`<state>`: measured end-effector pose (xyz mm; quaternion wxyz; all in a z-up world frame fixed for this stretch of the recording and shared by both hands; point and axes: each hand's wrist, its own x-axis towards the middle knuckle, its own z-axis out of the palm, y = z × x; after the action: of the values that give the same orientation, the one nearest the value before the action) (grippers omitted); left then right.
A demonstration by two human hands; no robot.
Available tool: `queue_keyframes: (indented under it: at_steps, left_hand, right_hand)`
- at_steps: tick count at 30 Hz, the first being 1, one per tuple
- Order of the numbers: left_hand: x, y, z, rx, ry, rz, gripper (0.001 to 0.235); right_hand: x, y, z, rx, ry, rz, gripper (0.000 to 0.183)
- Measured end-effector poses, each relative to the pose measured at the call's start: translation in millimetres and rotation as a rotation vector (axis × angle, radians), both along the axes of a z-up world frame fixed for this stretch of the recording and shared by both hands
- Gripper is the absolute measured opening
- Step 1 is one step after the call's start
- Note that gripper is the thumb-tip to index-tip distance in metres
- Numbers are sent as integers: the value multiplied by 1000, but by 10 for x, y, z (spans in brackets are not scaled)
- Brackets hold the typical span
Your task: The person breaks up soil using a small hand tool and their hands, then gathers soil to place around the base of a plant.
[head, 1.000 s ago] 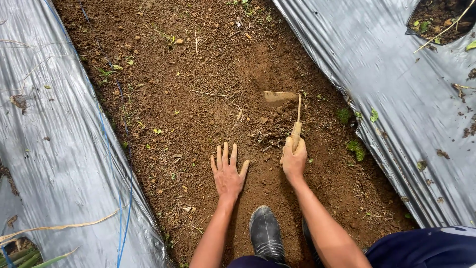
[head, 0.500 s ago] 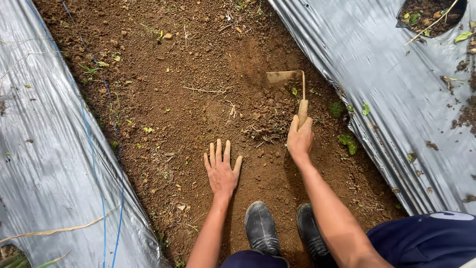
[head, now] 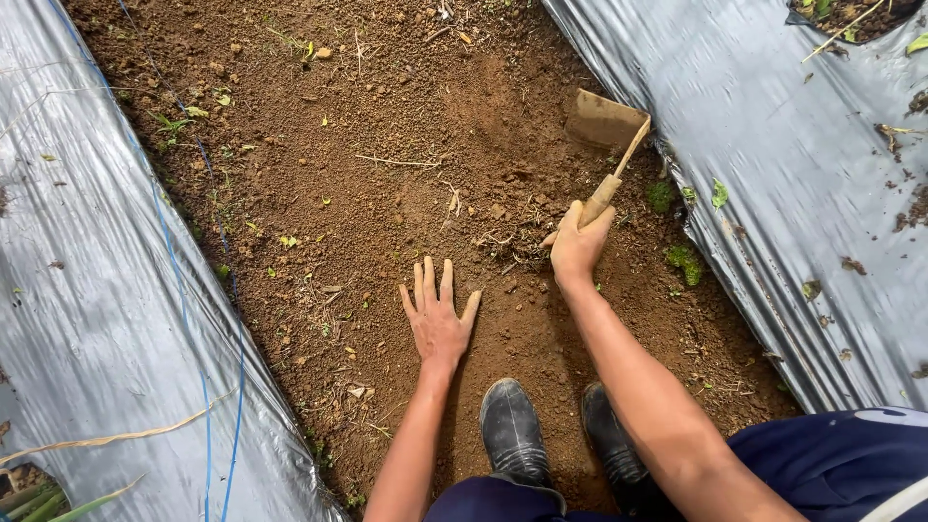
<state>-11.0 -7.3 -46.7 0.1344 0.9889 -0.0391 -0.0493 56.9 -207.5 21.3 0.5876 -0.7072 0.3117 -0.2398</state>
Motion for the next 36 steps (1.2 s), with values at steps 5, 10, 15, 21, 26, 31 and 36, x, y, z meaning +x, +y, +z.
queue_keyframes:
  at_steps: [5,10,15,21,26,31,36]
  left_hand:
    - [187,-363,332,-173,-17,-107,113]
    - [525,-430,331,-243,81,-183,131]
    - [620,-308,654,-286,127,-224,128]
    - [587,-423,403,-214,132,-318,120]
    - [660,-343,-205,-243,-192,-287,60]
    - [515,-169,-473,-509,-296,-253,24]
    - [217,-246,-242,-568,-243,-245,20]
  right_hand:
    - [-208,530,-316,474,64,-333,26]
    - [-747,887,-180,633,189,-290,22]
    - [-481,462,-204,511,106,-268,25]
    - [-189,711,-8,591,-16,-377,21]
    - [-679,980,244,550,229,-64,24]
    - [235,603,405,458,223,202,41]
    - [1763,483,365,472,337,518,56]
